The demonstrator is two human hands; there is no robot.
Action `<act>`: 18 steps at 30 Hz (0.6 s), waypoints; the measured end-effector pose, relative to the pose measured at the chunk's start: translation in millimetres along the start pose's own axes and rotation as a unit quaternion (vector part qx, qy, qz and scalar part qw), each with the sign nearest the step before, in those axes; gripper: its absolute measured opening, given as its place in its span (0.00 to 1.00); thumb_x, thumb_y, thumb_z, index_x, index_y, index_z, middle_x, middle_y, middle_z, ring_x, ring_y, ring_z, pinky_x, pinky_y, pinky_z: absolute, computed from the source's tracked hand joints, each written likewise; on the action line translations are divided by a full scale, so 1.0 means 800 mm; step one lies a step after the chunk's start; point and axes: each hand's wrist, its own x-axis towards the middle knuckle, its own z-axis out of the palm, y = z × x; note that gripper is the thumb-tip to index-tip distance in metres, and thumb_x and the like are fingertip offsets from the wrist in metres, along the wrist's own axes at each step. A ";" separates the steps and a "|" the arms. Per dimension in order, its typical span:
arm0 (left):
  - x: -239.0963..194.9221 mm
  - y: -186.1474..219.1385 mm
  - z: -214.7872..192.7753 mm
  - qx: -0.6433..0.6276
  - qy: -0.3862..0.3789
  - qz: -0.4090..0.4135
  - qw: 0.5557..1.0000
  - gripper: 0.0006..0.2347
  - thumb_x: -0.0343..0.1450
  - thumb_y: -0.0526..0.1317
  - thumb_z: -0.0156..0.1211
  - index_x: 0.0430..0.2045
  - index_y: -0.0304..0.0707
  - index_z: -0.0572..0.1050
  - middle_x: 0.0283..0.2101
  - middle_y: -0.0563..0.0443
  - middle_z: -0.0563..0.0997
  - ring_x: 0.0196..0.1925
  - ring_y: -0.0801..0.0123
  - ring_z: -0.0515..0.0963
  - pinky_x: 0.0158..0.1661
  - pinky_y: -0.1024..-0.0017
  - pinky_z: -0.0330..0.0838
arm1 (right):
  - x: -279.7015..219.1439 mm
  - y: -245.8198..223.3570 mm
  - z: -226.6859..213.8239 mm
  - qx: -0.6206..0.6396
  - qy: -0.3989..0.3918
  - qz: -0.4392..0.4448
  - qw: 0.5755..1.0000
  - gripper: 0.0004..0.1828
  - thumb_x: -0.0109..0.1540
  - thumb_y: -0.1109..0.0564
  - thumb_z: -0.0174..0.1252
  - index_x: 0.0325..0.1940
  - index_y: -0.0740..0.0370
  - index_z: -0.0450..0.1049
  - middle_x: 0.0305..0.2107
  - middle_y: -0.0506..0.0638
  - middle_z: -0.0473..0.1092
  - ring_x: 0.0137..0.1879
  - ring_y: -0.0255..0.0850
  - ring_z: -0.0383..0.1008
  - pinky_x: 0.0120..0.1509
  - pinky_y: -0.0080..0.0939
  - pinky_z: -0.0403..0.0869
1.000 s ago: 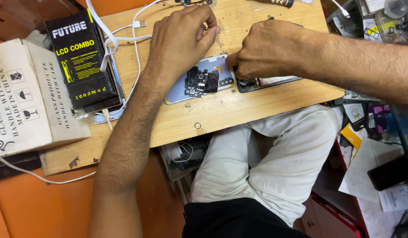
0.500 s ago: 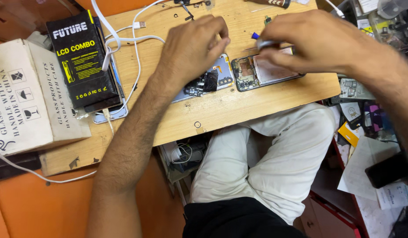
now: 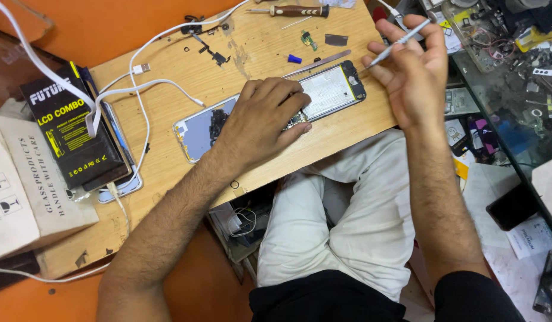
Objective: The person disassembles a smartphone by prying open the case, separating the screen assembly, and removing internal components including the motherboard and battery using a screwdriver and tweezers. The parts are placed on the workbench.
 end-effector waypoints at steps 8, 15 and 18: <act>-0.001 0.000 0.004 -0.004 -0.016 -0.009 1.000 0.15 0.72 0.45 0.68 0.48 0.37 0.76 0.53 0.48 0.76 0.60 0.60 0.73 0.60 0.57 0.63 | 0.020 0.038 0.017 -0.217 -0.104 -0.202 0.949 0.20 0.81 0.72 0.51 0.71 0.63 0.50 0.55 0.60 0.70 0.56 0.40 0.78 0.66 0.40 0.84; -0.001 -0.003 0.009 0.002 -0.021 -0.015 1.000 0.16 0.71 0.46 0.68 0.48 0.37 0.77 0.53 0.48 0.76 0.60 0.60 0.73 0.61 0.57 0.63 | 0.016 0.025 0.031 -0.312 -0.116 -0.224 0.916 0.18 0.81 0.73 0.53 0.69 0.66 0.53 0.54 0.58 0.72 0.57 0.40 0.81 0.64 0.37 0.84; -0.003 -0.004 0.012 0.006 -0.017 -0.013 1.000 0.16 0.72 0.46 0.68 0.48 0.37 0.77 0.53 0.48 0.76 0.61 0.60 0.73 0.61 0.57 0.63 | 0.016 0.013 0.043 -0.337 -0.144 -0.238 0.900 0.19 0.78 0.73 0.53 0.69 0.68 0.55 0.54 0.58 0.72 0.58 0.40 0.80 0.63 0.37 0.84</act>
